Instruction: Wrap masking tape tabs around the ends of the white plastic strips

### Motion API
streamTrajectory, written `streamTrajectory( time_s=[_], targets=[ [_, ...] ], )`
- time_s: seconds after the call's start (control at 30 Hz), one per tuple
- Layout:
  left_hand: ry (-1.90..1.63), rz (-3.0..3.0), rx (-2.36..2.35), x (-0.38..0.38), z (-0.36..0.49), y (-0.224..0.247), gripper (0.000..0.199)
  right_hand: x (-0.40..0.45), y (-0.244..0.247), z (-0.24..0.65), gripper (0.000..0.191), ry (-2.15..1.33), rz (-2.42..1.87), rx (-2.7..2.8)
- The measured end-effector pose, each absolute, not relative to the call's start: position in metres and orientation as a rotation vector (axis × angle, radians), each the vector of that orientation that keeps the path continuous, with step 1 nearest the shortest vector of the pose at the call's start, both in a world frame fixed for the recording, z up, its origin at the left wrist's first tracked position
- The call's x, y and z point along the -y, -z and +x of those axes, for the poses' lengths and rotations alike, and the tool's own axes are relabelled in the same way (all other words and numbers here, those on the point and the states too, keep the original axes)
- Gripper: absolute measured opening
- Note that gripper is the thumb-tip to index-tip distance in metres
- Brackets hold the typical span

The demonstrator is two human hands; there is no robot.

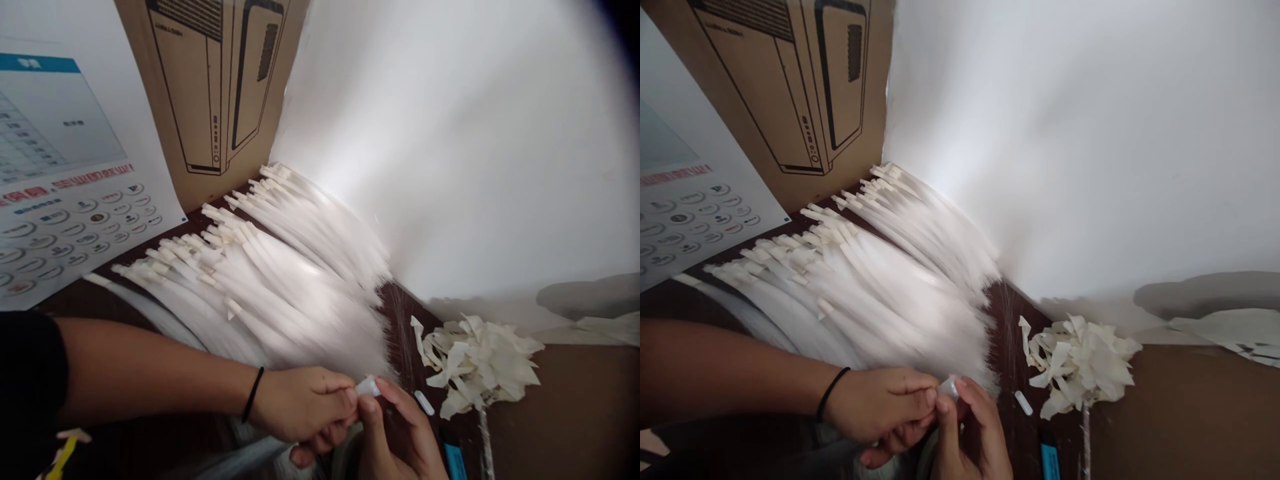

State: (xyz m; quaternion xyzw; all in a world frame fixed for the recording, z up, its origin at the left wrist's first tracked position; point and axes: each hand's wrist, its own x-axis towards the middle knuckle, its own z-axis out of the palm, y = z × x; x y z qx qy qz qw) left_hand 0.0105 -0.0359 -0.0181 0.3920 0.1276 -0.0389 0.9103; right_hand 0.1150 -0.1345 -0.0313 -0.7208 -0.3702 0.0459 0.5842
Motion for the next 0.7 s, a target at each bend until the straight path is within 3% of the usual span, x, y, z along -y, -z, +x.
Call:
streamTrajectory(
  time_s=[0.1, 0.23, 0.5, 0.7],
  targets=[
    [0.081, 0.793, -0.264, 0.035, 0.01, 0.018, 0.061, 0.132, 0.027, 0.113, 0.023, -0.125, -1.717, 0.76],
    [0.086, 0.789, -0.255, 0.035, 0.011, 0.021, 0.054, 0.135, 0.029, 0.112, 0.02, -0.102, -1.738, 0.746],
    [0.074, 0.791, -0.275, 0.036, 0.01, 0.018, 0.063, 0.135, 0.033, 0.113, 0.025, -0.094, -1.692, 0.719],
    [0.059, 0.776, -0.284, 0.035, 0.01, 0.015, 0.059, 0.139, 0.025, 0.126, 0.006, 0.26, -1.681, 1.261]
  ],
)
